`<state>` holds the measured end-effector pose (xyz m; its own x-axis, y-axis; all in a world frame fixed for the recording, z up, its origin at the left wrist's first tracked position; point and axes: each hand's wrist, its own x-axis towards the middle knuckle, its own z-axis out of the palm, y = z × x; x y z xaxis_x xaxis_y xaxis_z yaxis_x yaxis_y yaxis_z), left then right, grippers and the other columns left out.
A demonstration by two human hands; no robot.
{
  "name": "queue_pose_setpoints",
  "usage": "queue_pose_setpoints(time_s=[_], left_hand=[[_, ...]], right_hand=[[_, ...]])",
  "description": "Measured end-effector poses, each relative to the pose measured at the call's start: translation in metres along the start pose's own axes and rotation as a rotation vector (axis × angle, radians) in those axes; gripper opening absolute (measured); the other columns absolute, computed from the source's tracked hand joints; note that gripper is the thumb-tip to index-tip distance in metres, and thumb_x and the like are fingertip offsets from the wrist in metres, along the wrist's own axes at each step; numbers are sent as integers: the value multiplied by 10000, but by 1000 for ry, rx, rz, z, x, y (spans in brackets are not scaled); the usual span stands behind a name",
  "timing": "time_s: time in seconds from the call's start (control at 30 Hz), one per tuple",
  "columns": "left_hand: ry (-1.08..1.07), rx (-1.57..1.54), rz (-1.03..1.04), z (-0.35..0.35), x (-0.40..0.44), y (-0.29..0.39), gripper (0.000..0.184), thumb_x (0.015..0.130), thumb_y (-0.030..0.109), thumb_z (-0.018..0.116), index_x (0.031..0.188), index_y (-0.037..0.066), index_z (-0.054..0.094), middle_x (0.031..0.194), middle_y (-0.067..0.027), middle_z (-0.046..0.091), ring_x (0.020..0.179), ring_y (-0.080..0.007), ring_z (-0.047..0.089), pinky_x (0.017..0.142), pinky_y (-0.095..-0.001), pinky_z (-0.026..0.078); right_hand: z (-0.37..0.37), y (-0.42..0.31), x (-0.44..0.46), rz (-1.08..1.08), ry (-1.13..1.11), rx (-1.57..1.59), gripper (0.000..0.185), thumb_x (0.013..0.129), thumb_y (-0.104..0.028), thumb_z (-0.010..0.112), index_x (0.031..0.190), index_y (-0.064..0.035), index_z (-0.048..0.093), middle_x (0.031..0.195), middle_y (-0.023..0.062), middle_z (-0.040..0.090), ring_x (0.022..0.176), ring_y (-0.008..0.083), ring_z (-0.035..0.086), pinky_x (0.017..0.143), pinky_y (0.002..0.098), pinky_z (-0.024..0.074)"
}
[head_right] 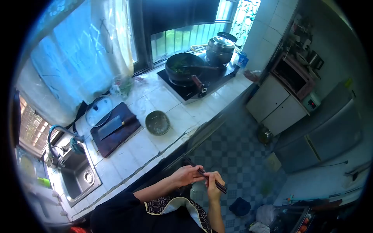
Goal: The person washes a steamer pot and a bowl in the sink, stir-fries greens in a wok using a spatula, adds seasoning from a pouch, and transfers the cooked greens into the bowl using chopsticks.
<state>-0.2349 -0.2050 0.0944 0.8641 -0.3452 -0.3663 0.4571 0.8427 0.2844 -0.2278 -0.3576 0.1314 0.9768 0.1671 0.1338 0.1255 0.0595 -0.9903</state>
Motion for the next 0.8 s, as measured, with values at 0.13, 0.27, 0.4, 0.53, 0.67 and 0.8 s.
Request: queue_pose_setpoints(time_s=[0.13,0.27,0.4,0.53,0.67,0.8], left_hand=[[-21,270,-199,6,63,53,363,897,202,520,1175,-23,466,1115,-151,549,1028,-266,549,906,-377,447],[-208,315,-107,38,123,127,407,889,159,513,1245,-17,423,1175,-158,526,1070,-265,531,934,-384,426],[-250,227,154,98,184,211,434,855,181,573,1232,2,454,1165,-150,538,1040,-256,548,916,-386,433],[140,-83,184,132,264,289,587,813,136,536,1299,-68,277,1356,-273,244,1220,-408,341,1013,-487,314],[467,-204,229,132,345,347,685,806,131,502,1333,-73,114,1379,-269,121,1248,-442,264,1037,-516,247],[675,-312,338,130,394,384,379,807,135,488,1148,11,374,1147,-228,421,1125,-379,419,988,-547,295]], right_hand=[[-26,4,89,-10,53,-214,285,911,-180,480,783,34,620,659,38,515,530,78,478,463,209,350],[-44,-10,185,-153,96,-678,117,837,-77,562,812,6,639,704,95,548,625,186,540,563,292,414],[-60,-1,259,-199,90,-697,107,833,-64,560,830,9,638,753,90,556,659,186,545,604,285,423],[-62,9,311,-114,150,-548,139,857,-72,532,909,11,631,837,72,551,647,135,547,573,238,443],[-67,19,385,-54,95,-405,189,897,-139,508,989,-6,606,829,35,544,643,89,556,553,201,460],[-79,29,489,-80,-33,-274,221,905,-172,512,1028,-3,583,825,53,572,662,94,562,560,206,460]])
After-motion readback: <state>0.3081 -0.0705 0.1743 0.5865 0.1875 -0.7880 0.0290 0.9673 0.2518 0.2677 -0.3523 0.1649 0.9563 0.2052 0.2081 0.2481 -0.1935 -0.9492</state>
